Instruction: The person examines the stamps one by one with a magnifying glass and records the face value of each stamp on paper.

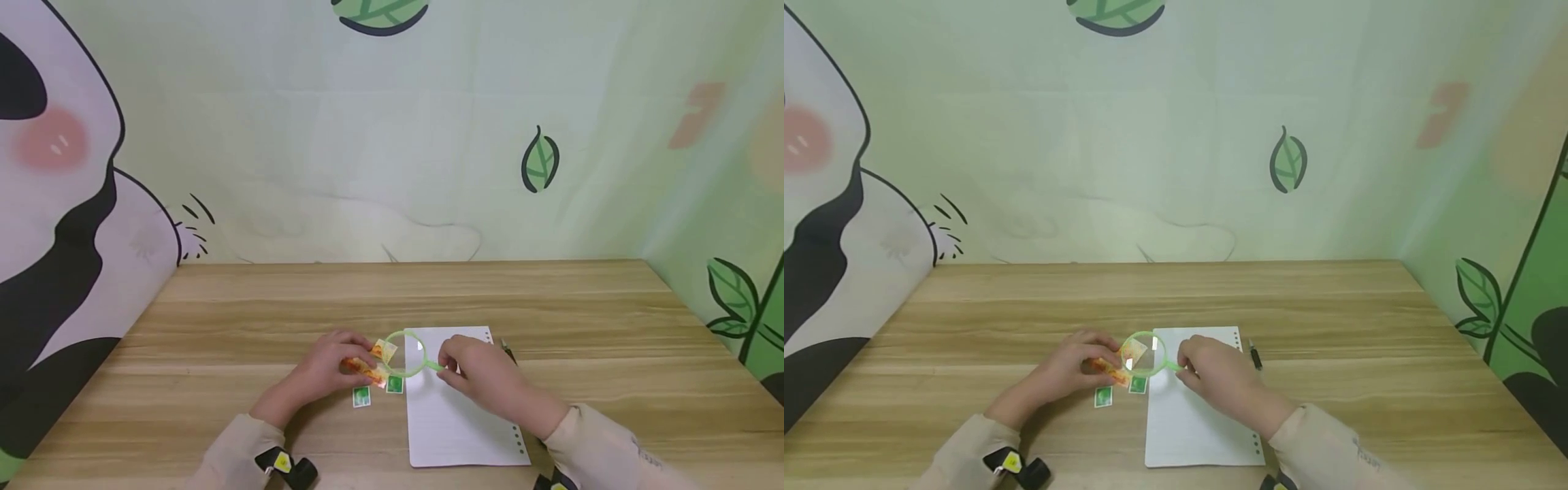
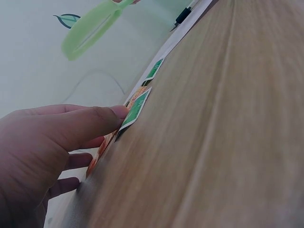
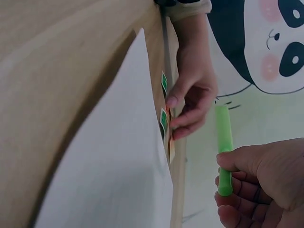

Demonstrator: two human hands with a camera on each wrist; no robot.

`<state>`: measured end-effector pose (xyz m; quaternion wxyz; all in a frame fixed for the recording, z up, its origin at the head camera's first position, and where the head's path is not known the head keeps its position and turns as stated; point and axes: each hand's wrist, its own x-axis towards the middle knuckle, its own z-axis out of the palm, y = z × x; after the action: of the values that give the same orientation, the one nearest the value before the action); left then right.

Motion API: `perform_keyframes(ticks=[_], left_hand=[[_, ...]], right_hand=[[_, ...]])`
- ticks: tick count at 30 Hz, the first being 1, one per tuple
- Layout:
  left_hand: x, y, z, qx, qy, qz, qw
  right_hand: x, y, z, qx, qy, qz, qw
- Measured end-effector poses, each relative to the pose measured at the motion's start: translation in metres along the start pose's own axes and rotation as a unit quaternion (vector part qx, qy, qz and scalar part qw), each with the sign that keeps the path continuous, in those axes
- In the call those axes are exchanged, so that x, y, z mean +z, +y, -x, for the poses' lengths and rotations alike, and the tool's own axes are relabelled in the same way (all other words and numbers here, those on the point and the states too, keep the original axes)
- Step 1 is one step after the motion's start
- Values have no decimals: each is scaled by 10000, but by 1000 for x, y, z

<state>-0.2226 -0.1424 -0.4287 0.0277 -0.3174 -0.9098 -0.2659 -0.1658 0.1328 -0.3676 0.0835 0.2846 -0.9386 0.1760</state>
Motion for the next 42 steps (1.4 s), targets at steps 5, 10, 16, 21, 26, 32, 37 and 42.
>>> perform_keyframes(ticks=[5, 10, 16, 21, 26, 32, 37, 42], left_hand=[[0, 0, 0, 95, 40, -129, 9999], [-1, -1, 0, 230, 117, -201, 9995], [0, -2, 0, 321, 106, -261, 9991], [0, -2, 0, 289, 79, -269, 9992], [0, -2, 0, 198, 39, -228, 9995], [1, -2, -1, 179, 32, -218, 9996], [1, -2, -1, 121, 28, -226, 9997], [0, -1, -1, 87, 1, -251, 9996]], right_hand=[[8, -10, 0, -219, -121, 136, 9996], [15, -17, 0, -387, -139, 258, 9988], [21, -21, 0, -447, -171, 393, 9981], [22, -23, -1, -457, -172, 467, 9977], [23, -23, -1, -448, -149, 504, 9976], [22, -22, -1, -515, 0, 501, 9974], [22, -22, -1, -534, 65, 510, 9972], [21, -21, -1, -499, 50, 504, 9975]])
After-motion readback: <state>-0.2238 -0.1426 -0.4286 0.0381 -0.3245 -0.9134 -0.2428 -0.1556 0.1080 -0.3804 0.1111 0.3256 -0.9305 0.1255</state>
